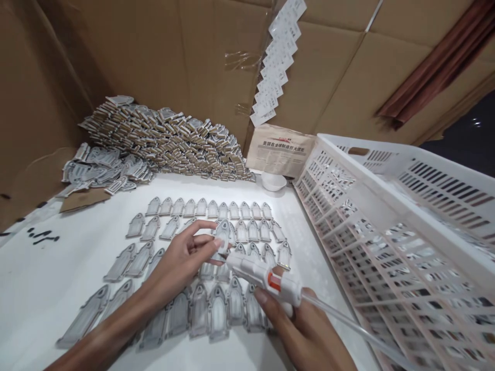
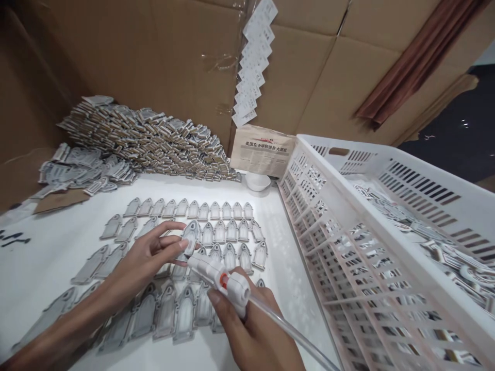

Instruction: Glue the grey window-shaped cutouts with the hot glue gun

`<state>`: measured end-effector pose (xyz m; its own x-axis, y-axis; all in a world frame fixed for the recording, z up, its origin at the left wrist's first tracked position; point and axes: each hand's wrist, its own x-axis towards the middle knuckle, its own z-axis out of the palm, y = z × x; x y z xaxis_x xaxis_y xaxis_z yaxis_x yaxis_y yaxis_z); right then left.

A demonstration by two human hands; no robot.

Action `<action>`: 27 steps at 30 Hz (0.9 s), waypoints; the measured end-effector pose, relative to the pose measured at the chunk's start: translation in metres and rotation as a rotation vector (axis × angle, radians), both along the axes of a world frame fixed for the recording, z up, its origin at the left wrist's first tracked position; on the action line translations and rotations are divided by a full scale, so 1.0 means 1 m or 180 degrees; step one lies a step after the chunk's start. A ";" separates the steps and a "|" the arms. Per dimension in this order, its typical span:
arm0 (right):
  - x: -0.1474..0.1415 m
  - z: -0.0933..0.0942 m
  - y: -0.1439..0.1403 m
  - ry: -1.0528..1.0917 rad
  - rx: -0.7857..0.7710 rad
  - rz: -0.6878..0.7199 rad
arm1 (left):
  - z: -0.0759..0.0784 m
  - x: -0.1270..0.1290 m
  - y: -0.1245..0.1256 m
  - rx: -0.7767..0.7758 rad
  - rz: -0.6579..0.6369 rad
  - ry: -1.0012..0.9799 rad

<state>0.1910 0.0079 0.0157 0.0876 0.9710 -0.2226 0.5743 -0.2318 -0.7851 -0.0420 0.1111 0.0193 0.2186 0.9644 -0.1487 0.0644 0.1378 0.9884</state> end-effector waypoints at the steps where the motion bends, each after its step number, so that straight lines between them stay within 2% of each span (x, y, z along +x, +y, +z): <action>1: 0.000 -0.002 -0.001 -0.0064 0.0062 -0.0035 | 0.000 0.000 0.000 0.0007 0.0004 0.0005; 3: 0.003 -0.007 -0.001 -0.0225 0.0291 0.0011 | -0.001 0.000 -0.001 0.0015 0.0002 -0.0008; 7: 0.007 -0.017 0.003 -0.0557 0.0998 0.0523 | -0.003 -0.001 0.000 0.0035 0.0006 -0.0054; 11: 0.003 -0.016 0.007 -0.0694 0.1413 0.0592 | -0.003 0.000 0.001 0.0050 0.0059 0.0014; 14: 0.001 -0.011 0.007 -0.0645 0.1460 0.0642 | -0.002 -0.001 0.000 0.0044 0.0057 0.0066; 17: 0.001 -0.010 0.006 -0.0672 0.1230 0.0971 | -0.002 0.000 -0.002 0.0078 0.0133 0.0194; 22: -0.001 -0.017 0.001 -0.1265 0.1331 0.1359 | -0.008 0.002 -0.006 0.0342 0.0178 0.0574; 25: -0.002 -0.017 0.001 -0.1513 0.1538 0.1354 | -0.012 -0.005 0.000 0.0591 0.0246 0.1028; 27: 0.001 -0.014 0.002 -0.1548 0.1682 0.1152 | -0.014 -0.015 0.010 0.0746 0.0394 0.1517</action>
